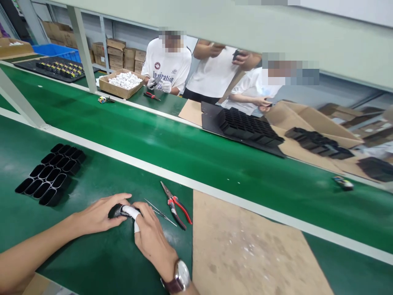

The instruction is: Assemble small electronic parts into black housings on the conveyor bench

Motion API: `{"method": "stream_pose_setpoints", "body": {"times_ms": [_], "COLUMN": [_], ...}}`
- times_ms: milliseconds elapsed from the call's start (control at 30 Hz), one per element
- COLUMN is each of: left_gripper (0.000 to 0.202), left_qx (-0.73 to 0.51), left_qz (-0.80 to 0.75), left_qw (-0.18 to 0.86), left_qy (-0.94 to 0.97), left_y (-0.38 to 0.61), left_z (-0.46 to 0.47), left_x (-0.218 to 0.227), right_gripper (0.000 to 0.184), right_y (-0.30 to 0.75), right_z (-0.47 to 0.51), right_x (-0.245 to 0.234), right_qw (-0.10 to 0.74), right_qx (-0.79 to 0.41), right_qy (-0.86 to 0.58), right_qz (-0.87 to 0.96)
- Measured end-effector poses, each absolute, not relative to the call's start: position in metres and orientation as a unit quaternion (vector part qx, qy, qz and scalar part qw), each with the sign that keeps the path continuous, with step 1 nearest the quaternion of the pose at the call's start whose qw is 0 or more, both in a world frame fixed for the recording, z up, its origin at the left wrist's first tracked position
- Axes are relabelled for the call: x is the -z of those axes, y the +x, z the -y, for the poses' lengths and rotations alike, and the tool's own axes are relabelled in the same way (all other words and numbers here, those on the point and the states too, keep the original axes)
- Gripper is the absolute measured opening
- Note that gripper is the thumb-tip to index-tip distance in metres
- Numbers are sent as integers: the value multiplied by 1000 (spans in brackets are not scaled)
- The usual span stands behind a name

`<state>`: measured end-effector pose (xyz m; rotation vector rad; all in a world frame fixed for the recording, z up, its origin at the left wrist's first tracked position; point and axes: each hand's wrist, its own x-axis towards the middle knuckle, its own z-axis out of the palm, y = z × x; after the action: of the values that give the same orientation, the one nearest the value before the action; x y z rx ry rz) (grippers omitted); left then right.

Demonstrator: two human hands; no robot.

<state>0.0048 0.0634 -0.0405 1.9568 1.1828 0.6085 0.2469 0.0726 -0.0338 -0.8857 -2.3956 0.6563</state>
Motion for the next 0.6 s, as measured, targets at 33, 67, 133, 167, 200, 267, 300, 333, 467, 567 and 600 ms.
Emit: {"method": "stream_pose_setpoints", "body": {"times_ms": [33,67,133,167,200,267,300,333,467,567,600], "left_gripper": [62,62,62,62,62,62,62,62,61,59,59], "left_qx": [-239,-240,-241,-242,-243,-243,-242,-241,-240,-239,-241], "left_qz": [-465,-468,-470,-468,-465,-462,-462,-464,-467,-463,-460], "left_qw": [374,371,369,371,374,379,380,380,380,379,378], "left_qy": [766,765,765,765,765,764,764,763,762,765,766], "left_y": [5,5,5,5,5,5,5,5,4,5,5], "left_z": [-63,-63,-64,-64,-64,-64,-64,-64,-64,-65,-65], "left_x": [40,40,40,41,41,41,41,40,38,37,37], "right_gripper": [83,83,82,81,79,78,77,75,66,68,68], "right_y": [247,248,251,252,254,257,258,260,262,261,261], "right_z": [-73,-74,-74,-74,-74,-73,-72,-72,-71,-69,-69], "right_x": [33,33,34,34,35,37,38,38,38,37,37], "right_qw": [249,250,261,269,275,275,273,272,289,283,279], "right_qx": [-251,-260,-259,-247,-231,-207,-206,-215,-264,-230,-215], "right_qy": [-323,-320,-316,-317,-321,-328,-329,-330,-334,-338,-335], "right_qz": [878,876,875,875,876,880,880,878,857,868,874]}}
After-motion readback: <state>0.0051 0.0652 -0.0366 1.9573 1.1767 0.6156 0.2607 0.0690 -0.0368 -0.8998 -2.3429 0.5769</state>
